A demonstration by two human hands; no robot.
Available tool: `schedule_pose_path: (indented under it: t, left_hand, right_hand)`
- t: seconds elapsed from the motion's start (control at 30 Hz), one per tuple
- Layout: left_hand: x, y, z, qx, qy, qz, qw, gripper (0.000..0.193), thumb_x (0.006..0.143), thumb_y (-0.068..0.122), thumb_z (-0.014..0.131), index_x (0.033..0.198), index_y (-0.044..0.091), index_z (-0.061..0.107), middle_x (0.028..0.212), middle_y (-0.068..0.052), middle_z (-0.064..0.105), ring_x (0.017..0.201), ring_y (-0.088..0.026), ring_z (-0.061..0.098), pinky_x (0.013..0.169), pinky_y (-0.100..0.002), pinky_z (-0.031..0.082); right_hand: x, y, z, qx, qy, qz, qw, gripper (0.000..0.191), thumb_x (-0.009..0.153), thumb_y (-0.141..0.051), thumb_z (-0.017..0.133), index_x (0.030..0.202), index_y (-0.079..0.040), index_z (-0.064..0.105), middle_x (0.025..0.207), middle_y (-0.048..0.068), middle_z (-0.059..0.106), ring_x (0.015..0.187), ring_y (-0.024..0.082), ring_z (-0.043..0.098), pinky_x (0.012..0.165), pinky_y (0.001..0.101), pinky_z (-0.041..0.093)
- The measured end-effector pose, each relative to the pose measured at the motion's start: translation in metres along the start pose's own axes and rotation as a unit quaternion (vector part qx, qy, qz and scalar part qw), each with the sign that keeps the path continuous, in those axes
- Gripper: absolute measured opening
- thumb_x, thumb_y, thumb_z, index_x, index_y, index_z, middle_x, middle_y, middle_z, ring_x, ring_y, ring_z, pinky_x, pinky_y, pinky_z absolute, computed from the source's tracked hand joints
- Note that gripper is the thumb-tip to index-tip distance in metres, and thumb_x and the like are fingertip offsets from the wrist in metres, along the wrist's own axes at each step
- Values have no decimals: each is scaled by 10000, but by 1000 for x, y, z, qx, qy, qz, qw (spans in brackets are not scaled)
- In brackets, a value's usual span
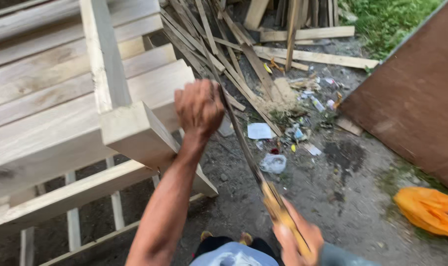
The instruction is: The person uses a hand saw to cut through a wooden post of a slatted wood frame, steadying the frame with the other hand. They reposition the saw and continue cutting through the post, with sawdust falling as the cut progresses.
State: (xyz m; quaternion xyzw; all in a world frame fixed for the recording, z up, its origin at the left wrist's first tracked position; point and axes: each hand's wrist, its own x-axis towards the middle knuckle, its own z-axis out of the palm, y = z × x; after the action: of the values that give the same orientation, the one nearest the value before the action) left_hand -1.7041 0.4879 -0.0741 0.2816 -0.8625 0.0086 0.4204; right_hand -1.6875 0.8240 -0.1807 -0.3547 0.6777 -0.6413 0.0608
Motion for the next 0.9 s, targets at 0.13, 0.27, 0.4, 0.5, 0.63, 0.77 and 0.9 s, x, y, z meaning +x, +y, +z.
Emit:
schedule_pose_path:
  t: [0.13,0.27,0.4,0.5,0.63,0.77,0.9]
  left_hand:
    - [3,0,-6,12,29,17,999,271,1063,283,539,839,140,594,787,-51,576,773,-257,538,760,-426,369]
    - [0,-1,-2,1,13,0,1000,294,1059,291,539,818,128,580,751,-61,552,739,-251,522,749,-422,364]
    - [-1,-6,9,10,-24,-19,999,310,1055,303,516,800,138,581,715,-52,538,700,-243,499,733,-410,357]
    - [-4,-9,13,23,-61,-28,997,355,1065,331,509,773,137,573,686,-51,523,678,-238,481,723,-401,347]
    - [-4,-10,12,12,-11,-2,1000,323,1081,314,496,824,136,577,737,-42,528,709,-230,479,751,-400,347]
    - [0,-8,12,27,-125,-68,989,362,1092,336,484,793,155,580,683,-49,532,662,-241,480,728,-393,356]
    - [-3,-3,10,11,7,-8,1000,306,1060,305,509,817,133,580,765,-51,562,763,-244,526,769,-410,355]
  right_hand:
    - [54,26,46,25,11,-37,999,488,934,-119,581,1387,57,618,689,34,676,548,74,619,524,236,501]
    - [49,-25,30,56,9,-53,997,485,942,-119,565,1408,17,572,790,16,736,586,65,658,534,221,519]
    - [48,-69,2,-43,-114,23,992,549,904,-117,565,1432,24,512,814,57,726,655,94,679,591,235,530]
    - [88,-46,39,3,29,-114,993,456,963,-130,569,1392,24,585,757,23,695,586,65,656,555,207,523]
    - [89,-8,63,72,-4,-61,996,500,949,-103,561,1420,67,569,665,22,659,509,55,564,476,217,448]
    - [22,-20,12,129,-30,38,990,530,940,-114,552,1441,56,509,839,84,754,591,61,610,523,232,488]
    - [36,-19,15,31,-3,-32,999,458,961,-127,575,1374,69,586,827,77,753,592,74,643,529,226,512]
